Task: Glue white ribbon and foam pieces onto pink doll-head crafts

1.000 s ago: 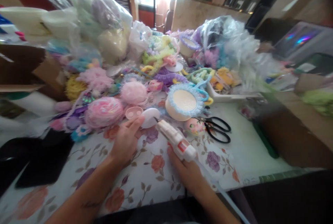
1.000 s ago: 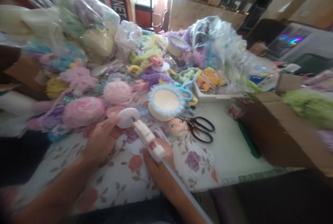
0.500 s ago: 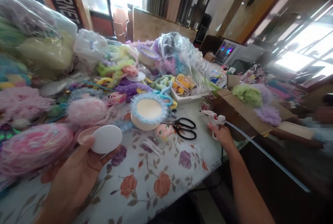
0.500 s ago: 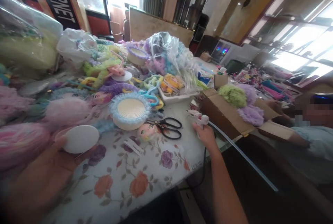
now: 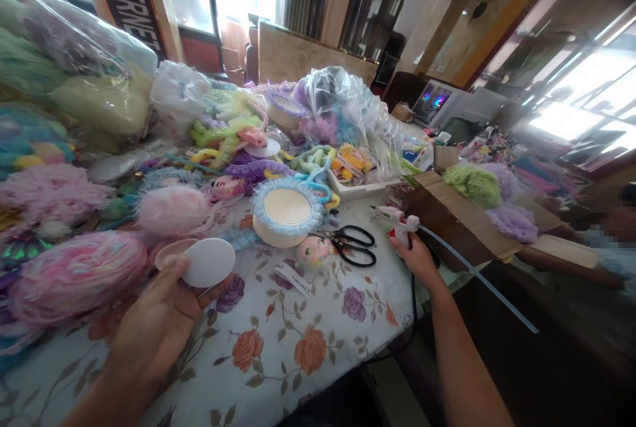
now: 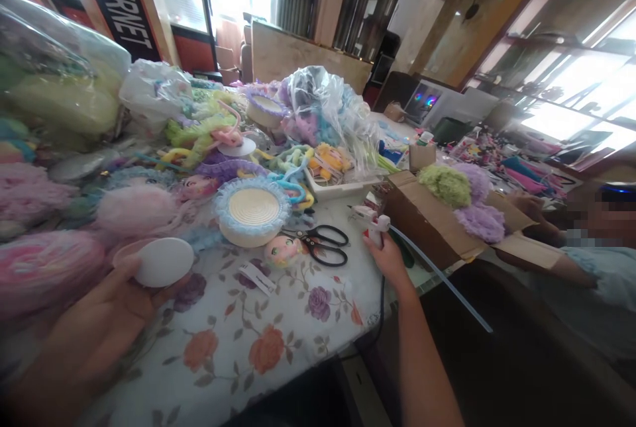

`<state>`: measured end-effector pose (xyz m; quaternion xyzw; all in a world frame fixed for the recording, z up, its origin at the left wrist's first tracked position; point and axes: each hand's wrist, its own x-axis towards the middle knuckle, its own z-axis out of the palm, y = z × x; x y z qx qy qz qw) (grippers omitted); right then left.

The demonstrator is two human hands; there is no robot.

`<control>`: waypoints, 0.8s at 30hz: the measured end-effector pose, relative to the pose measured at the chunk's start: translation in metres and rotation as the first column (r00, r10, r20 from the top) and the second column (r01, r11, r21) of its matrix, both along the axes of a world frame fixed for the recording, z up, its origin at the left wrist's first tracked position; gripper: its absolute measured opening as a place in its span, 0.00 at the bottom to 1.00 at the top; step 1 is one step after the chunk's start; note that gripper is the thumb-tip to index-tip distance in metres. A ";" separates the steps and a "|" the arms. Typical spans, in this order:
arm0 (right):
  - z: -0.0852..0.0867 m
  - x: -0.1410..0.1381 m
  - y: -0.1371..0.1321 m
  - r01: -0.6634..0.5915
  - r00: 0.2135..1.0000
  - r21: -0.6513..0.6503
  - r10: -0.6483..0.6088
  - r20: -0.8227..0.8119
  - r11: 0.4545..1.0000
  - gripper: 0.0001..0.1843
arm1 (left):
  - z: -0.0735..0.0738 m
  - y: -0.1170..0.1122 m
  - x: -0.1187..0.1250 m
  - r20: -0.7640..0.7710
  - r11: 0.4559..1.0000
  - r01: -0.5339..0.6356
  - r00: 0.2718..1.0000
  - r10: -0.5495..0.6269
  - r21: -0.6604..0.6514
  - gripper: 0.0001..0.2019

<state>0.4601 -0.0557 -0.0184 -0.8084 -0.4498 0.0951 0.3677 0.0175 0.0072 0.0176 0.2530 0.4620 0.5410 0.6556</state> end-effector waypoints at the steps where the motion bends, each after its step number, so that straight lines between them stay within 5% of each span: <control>1: -0.001 -0.003 -0.006 0.016 1.000 0.010 -0.016 0.015 1.000 0.36 | 0.001 -0.001 0.001 0.012 1.000 -0.007 1.000 0.007 -0.010 0.10; 4: -0.004 -0.019 -0.028 0.090 0.992 0.063 -0.095 0.084 0.994 0.38 | 0.003 -0.002 0.002 0.053 0.999 -0.014 0.998 0.015 -0.029 0.10; 7: -0.002 -0.052 -0.049 0.164 0.904 0.268 -0.254 0.345 0.949 0.29 | 0.003 -0.002 0.003 0.077 0.999 -0.001 0.997 0.005 -0.048 0.10; 10: 0.006 -0.097 -0.052 0.071 0.856 0.402 -0.263 0.446 0.913 0.19 | 0.004 -0.001 0.003 0.103 0.996 -0.021 0.994 0.030 -0.088 0.10; 13: 0.017 -0.141 -0.034 -0.280 0.923 0.238 0.193 0.333 0.930 0.12 | 0.004 -0.001 0.003 0.138 0.994 -0.029 0.989 0.044 -0.109 0.10; 16: 0.024 -0.176 -0.008 -0.537 0.833 0.071 0.515 0.202 0.840 0.08 | 0.006 -0.001 0.002 0.157 0.994 -0.037 0.986 0.054 -0.105 0.10; 19: 0.027 -0.200 0.009 -0.583 0.787 -0.077 0.585 0.194 0.809 0.06 | 0.006 0.000 0.000 0.151 0.993 -0.053 0.986 0.068 -0.102 0.10; 24: 0.029 -0.226 0.009 -0.473 0.760 -0.319 0.563 0.324 0.822 0.11 | 0.007 0.000 -0.003 0.184 0.994 -0.013 0.982 0.032 -0.107 0.10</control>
